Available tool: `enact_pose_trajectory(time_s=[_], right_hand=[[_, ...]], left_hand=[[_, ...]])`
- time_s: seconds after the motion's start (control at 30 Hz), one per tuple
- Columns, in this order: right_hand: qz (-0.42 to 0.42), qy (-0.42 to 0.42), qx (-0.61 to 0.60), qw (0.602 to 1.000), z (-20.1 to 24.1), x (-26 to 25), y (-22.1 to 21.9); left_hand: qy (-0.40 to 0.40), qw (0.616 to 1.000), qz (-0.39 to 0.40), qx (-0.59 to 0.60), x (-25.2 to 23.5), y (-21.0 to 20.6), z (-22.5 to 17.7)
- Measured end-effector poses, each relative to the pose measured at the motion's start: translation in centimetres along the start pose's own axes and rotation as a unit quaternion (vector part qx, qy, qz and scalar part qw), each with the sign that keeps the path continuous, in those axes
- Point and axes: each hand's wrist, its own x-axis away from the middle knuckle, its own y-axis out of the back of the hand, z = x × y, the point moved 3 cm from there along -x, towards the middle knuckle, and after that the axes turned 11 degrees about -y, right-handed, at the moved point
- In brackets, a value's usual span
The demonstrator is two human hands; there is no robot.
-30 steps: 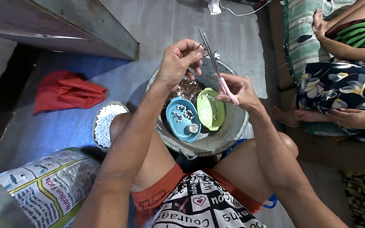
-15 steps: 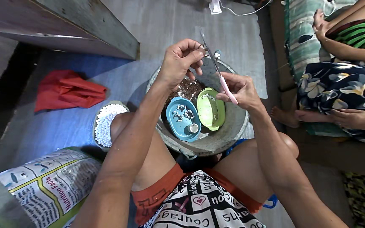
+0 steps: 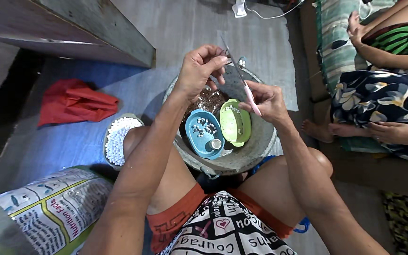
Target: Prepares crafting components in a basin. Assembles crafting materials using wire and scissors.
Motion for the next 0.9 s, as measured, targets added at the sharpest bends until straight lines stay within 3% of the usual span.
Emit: enact_pose_trajectory(time_s=[0.17,0.37,0.7,0.9], right_hand=[[-0.065,0.018,-0.011,0.998,-0.1,0.2,0.1],[-0.127,-0.040,-0.071,0.988,-0.7,0.3,1.2],[-0.116,-0.057,-0.097,0.987,-0.7,0.5,1.1],[-0.066,-0.051,-0.100,0.991,-0.3,0.6,1.2]], left_hand=[[0.002,1.000,0.011,0.001,-0.1,0.3,0.0],[0.005,1.000,0.012,0.025,-0.2,1.0,-0.4],[0.013,1.000,-0.002,0.021,-0.2,1.0,-0.4],[0.014,0.999,-0.024,0.021,-0.2,1.1,-0.2]])
